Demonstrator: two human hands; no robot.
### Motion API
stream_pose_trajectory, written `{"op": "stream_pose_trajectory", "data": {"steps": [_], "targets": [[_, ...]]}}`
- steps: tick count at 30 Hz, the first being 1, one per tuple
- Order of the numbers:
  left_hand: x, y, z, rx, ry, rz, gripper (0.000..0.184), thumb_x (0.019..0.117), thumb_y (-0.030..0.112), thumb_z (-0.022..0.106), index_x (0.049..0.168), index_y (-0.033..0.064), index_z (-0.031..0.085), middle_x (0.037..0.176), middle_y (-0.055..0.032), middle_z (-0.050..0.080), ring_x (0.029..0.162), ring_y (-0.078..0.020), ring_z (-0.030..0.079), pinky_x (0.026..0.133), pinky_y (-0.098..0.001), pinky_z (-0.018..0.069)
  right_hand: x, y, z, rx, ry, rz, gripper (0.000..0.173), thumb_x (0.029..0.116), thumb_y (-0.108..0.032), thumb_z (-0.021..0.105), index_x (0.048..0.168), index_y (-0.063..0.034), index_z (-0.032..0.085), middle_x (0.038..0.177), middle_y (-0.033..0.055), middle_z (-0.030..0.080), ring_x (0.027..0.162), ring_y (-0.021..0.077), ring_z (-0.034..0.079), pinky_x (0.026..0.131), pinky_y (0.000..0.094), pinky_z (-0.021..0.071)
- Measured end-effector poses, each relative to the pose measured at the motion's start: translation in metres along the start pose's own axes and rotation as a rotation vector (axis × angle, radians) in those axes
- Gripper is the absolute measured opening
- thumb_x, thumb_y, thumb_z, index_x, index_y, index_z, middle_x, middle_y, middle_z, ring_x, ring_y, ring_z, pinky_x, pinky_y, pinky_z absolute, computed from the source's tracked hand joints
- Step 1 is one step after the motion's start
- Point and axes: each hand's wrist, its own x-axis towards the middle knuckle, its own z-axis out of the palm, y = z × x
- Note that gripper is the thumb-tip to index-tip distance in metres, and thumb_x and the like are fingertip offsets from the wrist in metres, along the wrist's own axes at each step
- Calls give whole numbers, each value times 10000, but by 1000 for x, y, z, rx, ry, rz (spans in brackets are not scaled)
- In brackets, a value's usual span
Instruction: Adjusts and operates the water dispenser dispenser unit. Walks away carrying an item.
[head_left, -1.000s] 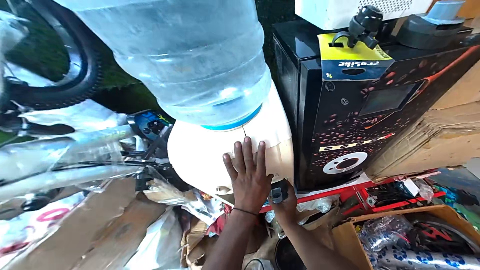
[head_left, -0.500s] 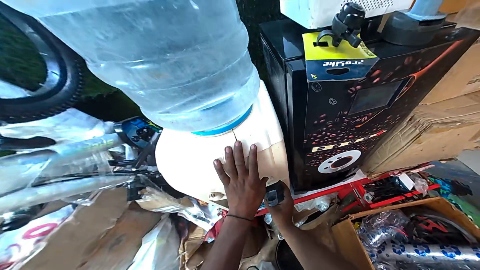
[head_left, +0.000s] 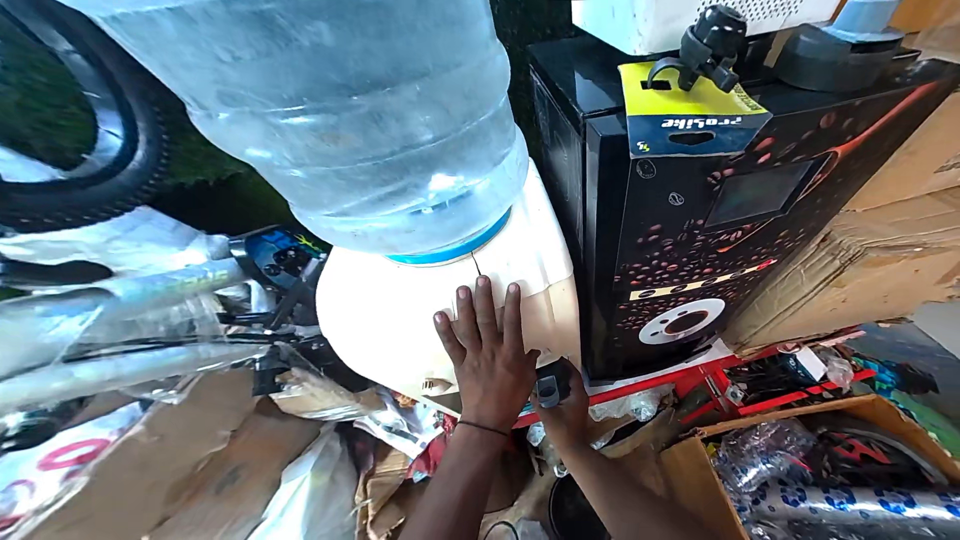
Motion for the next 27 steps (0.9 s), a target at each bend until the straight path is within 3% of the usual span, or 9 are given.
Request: {"op": "stream_pose_trajectory", "data": {"steps": [20,27], "targets": [[1,1,1,31,-7,-12,1246,620,460,916,1631,174,246,1712,-176,82,1580,-381,62,1211,-684,38,0,3,2,-20,17,14,818,628,-163,901,1360,2,575,1160,92,713,1024,116,701,931,336,603],[1,3,-1,1,-4,-9,1236,618,405,917,1627,165,246,1708,-193,83,1575,-405,57,1206,-696,38,1,2,-1,-5,-10,7,788,653,-181,909,1347,-16,574,1141,76,712,1030,119,699,934,350,606]]}}
